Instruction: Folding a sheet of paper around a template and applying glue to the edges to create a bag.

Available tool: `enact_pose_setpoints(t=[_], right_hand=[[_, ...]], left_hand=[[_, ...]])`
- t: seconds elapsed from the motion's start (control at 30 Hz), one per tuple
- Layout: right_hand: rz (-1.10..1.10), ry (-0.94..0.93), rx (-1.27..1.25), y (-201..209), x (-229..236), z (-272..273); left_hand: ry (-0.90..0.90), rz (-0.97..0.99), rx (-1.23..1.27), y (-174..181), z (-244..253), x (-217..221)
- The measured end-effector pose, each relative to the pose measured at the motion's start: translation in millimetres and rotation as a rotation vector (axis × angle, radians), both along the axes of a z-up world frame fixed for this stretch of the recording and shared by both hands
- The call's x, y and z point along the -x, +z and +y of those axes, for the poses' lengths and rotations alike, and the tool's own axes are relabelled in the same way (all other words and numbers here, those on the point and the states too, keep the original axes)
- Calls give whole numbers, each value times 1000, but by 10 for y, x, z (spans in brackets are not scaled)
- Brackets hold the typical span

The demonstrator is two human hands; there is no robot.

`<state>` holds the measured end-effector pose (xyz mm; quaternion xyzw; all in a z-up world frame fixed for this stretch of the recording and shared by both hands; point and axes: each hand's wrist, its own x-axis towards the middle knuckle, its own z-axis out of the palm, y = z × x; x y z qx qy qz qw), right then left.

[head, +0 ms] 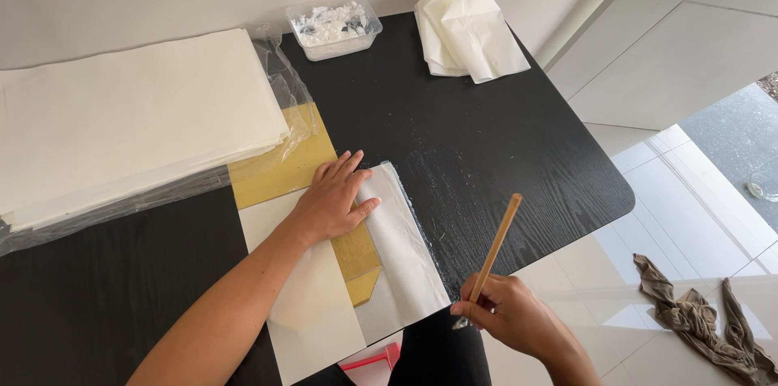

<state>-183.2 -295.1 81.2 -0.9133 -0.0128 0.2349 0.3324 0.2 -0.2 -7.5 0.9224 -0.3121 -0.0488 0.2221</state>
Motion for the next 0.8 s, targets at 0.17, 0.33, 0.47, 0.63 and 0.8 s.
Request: enact_pose_setpoints(t=[0.17, 0.33, 0.47, 0.63, 0.8], right_hand=[[-174, -88, -228, 0, -64, -65], [-348, -39, -222, 5, -425, 104], [-393, -4, -427, -133, -703, 225], [-407, -39, -447, -192, -965, 353], [-518, -67, -516, -357, -1144, 385]], left_hand=[[3, -5, 0, -13, -4, -5], [1, -20, 3, 86, -12, 6], [21, 76, -110, 264, -13, 59], [39, 87, -83, 268, -15, 58], [46, 71, -73, 253, -13, 42]])
